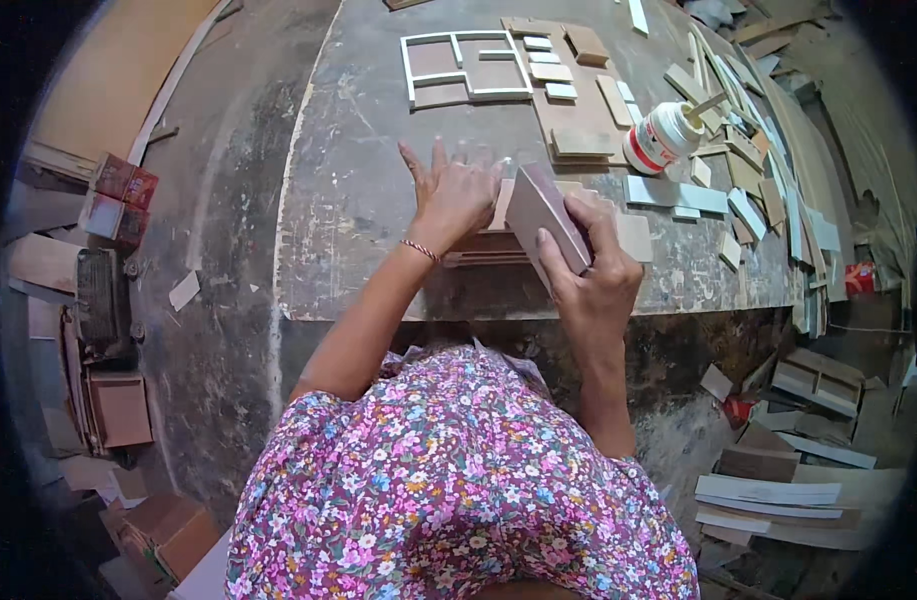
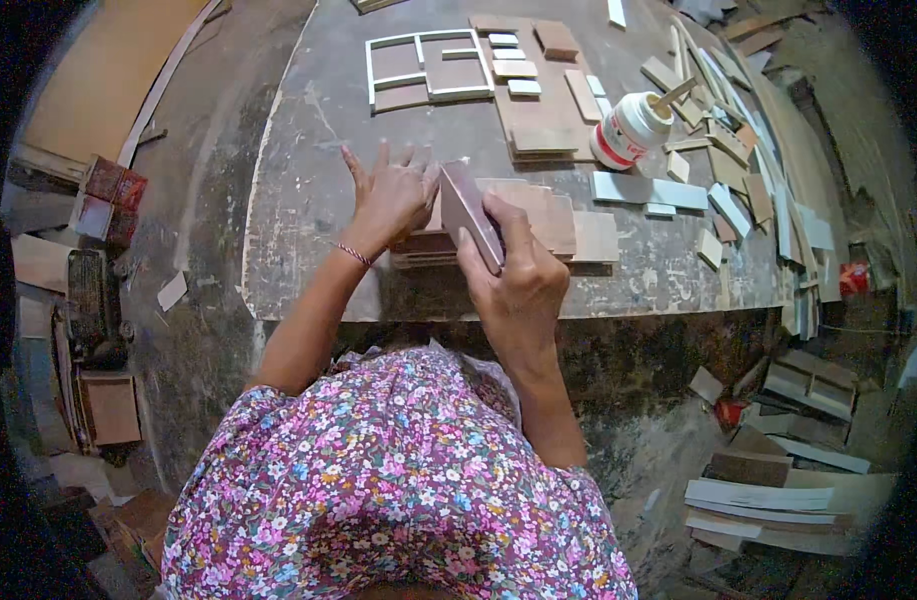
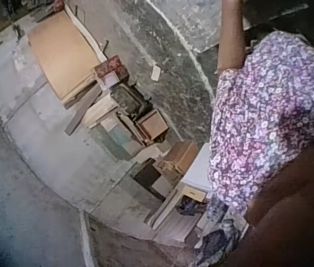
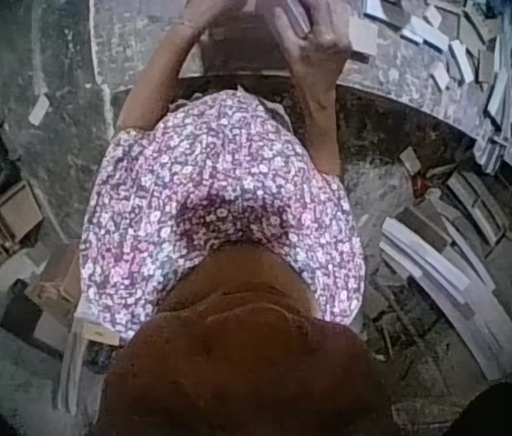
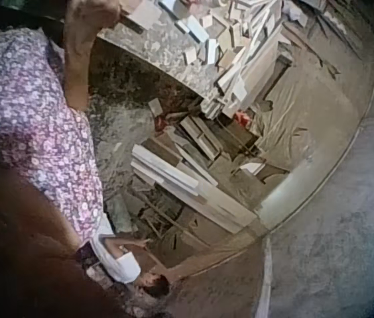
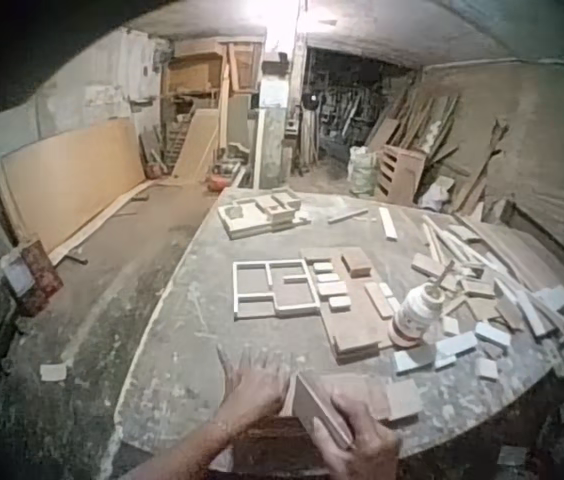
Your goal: The person aligns and stacks small wooden blocks on a workbench, then uses a sanding block to smooth the edges of the stack. They subsequently pick up a small wooden frame and apply glue to its edges using a brush.
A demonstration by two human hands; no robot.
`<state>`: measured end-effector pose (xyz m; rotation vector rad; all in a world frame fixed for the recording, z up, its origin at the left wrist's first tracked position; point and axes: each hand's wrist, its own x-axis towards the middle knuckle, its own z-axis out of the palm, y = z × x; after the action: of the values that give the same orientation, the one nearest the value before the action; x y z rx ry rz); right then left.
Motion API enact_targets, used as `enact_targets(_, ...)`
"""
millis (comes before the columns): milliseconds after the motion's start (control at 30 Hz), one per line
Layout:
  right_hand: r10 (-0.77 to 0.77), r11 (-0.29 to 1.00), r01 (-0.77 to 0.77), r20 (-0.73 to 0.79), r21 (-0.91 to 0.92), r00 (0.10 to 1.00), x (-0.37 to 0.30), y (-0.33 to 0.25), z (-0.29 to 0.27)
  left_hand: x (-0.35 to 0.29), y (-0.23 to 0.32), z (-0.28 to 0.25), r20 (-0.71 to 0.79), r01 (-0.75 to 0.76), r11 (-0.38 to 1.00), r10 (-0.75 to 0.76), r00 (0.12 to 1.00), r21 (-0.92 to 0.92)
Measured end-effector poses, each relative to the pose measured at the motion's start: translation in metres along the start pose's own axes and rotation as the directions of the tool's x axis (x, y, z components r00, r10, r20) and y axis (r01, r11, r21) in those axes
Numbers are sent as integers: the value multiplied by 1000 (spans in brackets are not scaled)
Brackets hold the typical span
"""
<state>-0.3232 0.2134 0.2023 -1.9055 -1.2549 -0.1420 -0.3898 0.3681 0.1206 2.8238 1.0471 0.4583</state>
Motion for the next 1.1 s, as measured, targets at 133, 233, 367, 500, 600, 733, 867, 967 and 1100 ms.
enact_targets(133,-1,1000,1,-15,-11,1000,2,-4,0,5,-1,0,91,78,995,-73,993,-60)
enact_targets(233,-21,1000,22,-40,13,999,2,0,1,-1,-10,-12,146,100,910,-44,988,-403)
enact_targets(367,-36,999,36,-32,-15,999,4,1,3,-18,-32,-15,184,124,608,36,982,-784)
enact_targets(500,-27,1000,27,-47,8,999,6,-1,5,-43,-35,-18,33,-44,655,105,994,-754)
enact_targets(600,-43,999,44,-59,14,997,9,-2,10,-52,-36,-10,-30,-72,623,79,996,-778)
enact_targets(733,-74,997,74,-33,-20,997,13,2,12,-54,-39,1,13,13,466,-4,1000,-884)
enact_targets(867,-80,997,81,-60,11,995,16,2,18,-56,-40,8,13,17,399,-13,1000,-917)
enact_targets(967,-52,998,52,5,-32,999,19,0,19,-57,-41,7,-65,-53,482,-7,998,-875)
enact_targets(1100,-86,996,86,-1,-26,996,21,-1,26,-58,-46,3,-131,-156,691,90,987,-706)
